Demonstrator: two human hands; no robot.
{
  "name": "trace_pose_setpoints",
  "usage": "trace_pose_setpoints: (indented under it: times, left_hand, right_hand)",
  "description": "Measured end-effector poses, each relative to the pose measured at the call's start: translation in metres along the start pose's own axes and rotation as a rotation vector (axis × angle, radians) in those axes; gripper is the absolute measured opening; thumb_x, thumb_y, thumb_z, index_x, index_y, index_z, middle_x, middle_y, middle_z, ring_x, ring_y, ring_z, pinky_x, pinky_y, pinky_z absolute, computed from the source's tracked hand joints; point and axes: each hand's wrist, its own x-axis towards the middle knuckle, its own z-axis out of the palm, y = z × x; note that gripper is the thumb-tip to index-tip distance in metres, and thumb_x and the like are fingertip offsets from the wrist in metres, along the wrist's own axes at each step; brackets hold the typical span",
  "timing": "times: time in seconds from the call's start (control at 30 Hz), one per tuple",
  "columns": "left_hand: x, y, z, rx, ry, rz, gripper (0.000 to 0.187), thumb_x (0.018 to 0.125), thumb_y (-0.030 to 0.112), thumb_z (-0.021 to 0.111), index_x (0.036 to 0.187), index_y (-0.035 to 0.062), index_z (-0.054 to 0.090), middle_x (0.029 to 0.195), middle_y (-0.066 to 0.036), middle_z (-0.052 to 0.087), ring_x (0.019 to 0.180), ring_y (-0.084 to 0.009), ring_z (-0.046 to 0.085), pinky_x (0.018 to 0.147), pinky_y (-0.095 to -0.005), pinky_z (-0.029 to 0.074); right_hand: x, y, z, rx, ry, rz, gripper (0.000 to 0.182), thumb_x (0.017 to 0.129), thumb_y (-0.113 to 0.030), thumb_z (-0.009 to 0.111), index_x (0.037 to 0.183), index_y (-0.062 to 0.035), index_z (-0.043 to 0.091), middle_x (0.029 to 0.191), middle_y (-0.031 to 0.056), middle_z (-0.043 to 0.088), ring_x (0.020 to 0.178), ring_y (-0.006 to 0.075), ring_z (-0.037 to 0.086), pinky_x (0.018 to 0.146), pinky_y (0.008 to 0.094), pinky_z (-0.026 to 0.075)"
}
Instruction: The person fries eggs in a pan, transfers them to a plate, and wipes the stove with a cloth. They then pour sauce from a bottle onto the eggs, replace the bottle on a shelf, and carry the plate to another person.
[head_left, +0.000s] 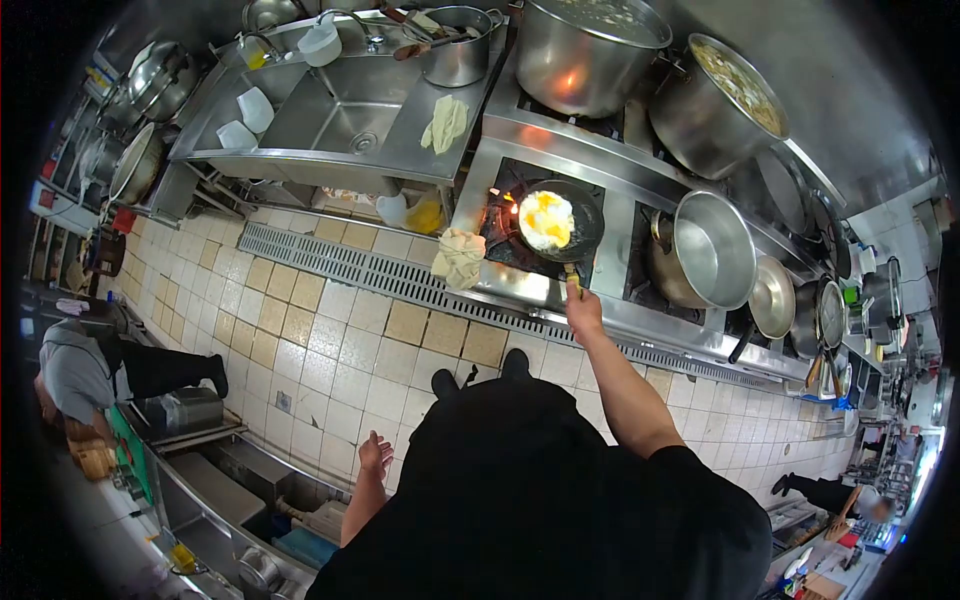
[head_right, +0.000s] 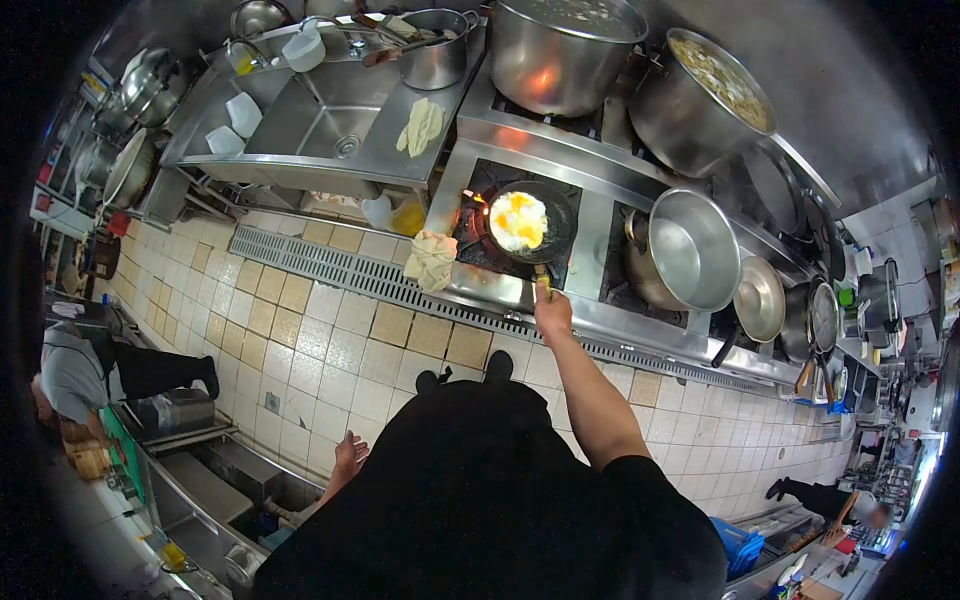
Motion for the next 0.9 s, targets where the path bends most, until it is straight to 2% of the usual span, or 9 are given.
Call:
trace_pose_setpoints:
  times: [0.07,0.17,0.37,0.43,0.47,0.57,0.63,0.77,0.9]
  left_hand:
    - [0.002,-0.001,-0.002,-0.004,0.0,0.004,0.056,0.091,0.05,0.038,0.121,0.0034,0.046,0.11,-0.017,0.056,0.092,-0.0242,0.056,0.075,-0.0386,0.046]
    - [-0.001,-0.005,-0.002,0.014,-0.009,-0.002,0.057,0.091,0.051,0.038,0.121,0.0035,0.046,0.11,-0.017,0.057,0.09,-0.0239,0.057,0.074,-0.0384,0.046]
    - [-0.006,-0.001,0.002,-0.037,0.024,-0.006,0.057,0.09,0.051,0.04,0.121,0.0038,0.047,0.111,-0.016,0.057,0.09,-0.0231,0.057,0.072,-0.0379,0.046]
    - [-0.009,-0.003,-0.002,-0.036,0.015,-0.002,0.057,0.09,0.051,0.04,0.121,0.0041,0.047,0.11,-0.016,0.057,0.091,-0.0229,0.057,0.073,-0.0381,0.046]
    - [-0.011,-0.005,-0.003,-0.033,0.016,-0.005,0.057,0.09,0.051,0.04,0.121,0.0041,0.047,0.11,-0.016,0.057,0.091,-0.0229,0.057,0.073,-0.0381,0.046]
    - [-0.01,-0.012,-0.008,0.004,0.02,-0.023,0.057,0.09,0.051,0.04,0.121,0.0037,0.047,0.109,-0.016,0.057,0.091,-0.0229,0.056,0.072,-0.038,0.045]
    - [-0.005,-0.016,-0.011,-0.002,0.015,-0.025,0.057,0.09,0.051,0.039,0.121,0.0032,0.046,0.11,-0.016,0.057,0.091,-0.0233,0.056,0.073,-0.0378,0.045]
    - [0.002,-0.017,-0.015,-0.049,0.003,-0.013,0.058,0.09,0.051,0.039,0.122,0.0029,0.046,0.112,-0.017,0.056,0.091,-0.0237,0.056,0.073,-0.0377,0.045]
    - [-0.005,-0.008,-0.01,0.001,0.005,0.002,0.057,0.091,0.05,0.039,0.122,0.003,0.046,0.111,-0.016,0.056,0.09,-0.0233,0.056,0.072,-0.0371,0.045]
  right_hand:
    - [0.002,0.003,0.002,-0.03,0.053,-0.029,0.046,0.088,-0.048,0.05,0.074,-0.0044,0.054,0.049,0.0008,0.043,0.033,0.0124,0.035,0.031,0.0306,0.027]
    - [0.009,-0.001,0.012,-0.096,0.013,-0.059,0.049,0.086,-0.046,0.052,0.073,0.0003,0.059,0.057,0.0095,0.054,0.042,0.0186,0.049,0.04,0.0366,0.037]
    - [-0.007,-0.007,0.002,0.147,-0.132,0.136,0.047,0.087,-0.049,0.05,0.068,-0.0057,0.049,0.049,0.0013,0.042,0.032,0.0134,0.035,0.029,0.0304,0.024]
    - [-0.009,-0.01,0.001,0.079,-0.039,0.097,0.048,0.087,-0.048,0.05,0.072,-0.0029,0.053,0.05,0.0044,0.046,0.033,0.0155,0.039,0.031,0.0325,0.028]
    - [0.027,0.025,0.018,0.007,0.063,-0.093,0.048,0.087,-0.048,0.049,0.079,-0.0008,0.057,0.052,0.008,0.05,0.035,0.0181,0.043,0.033,0.0347,0.033]
    - [0.004,-0.015,0.017,-0.039,-0.031,0.027,0.049,0.088,-0.047,0.048,0.085,0.0005,0.06,0.054,0.0113,0.053,0.037,0.0203,0.046,0.036,0.0365,0.037]
    - [0.004,-0.005,0.016,-0.044,-0.025,0.005,0.05,0.087,-0.049,0.048,0.08,-0.0008,0.058,0.053,0.0084,0.051,0.036,0.0184,0.044,0.034,0.0351,0.034]
    - [-0.015,-0.006,-0.003,0.061,-0.133,0.13,0.05,0.087,-0.052,0.048,0.071,-0.004,0.051,0.051,0.0031,0.044,0.036,0.0138,0.04,0.031,0.0323,0.029]
    - [0.003,0.0,0.011,0.015,0.041,-0.04,0.049,0.087,-0.05,0.051,0.075,-0.0026,0.054,0.054,0.0019,0.047,0.035,0.0137,0.037,0.031,0.0313,0.027]
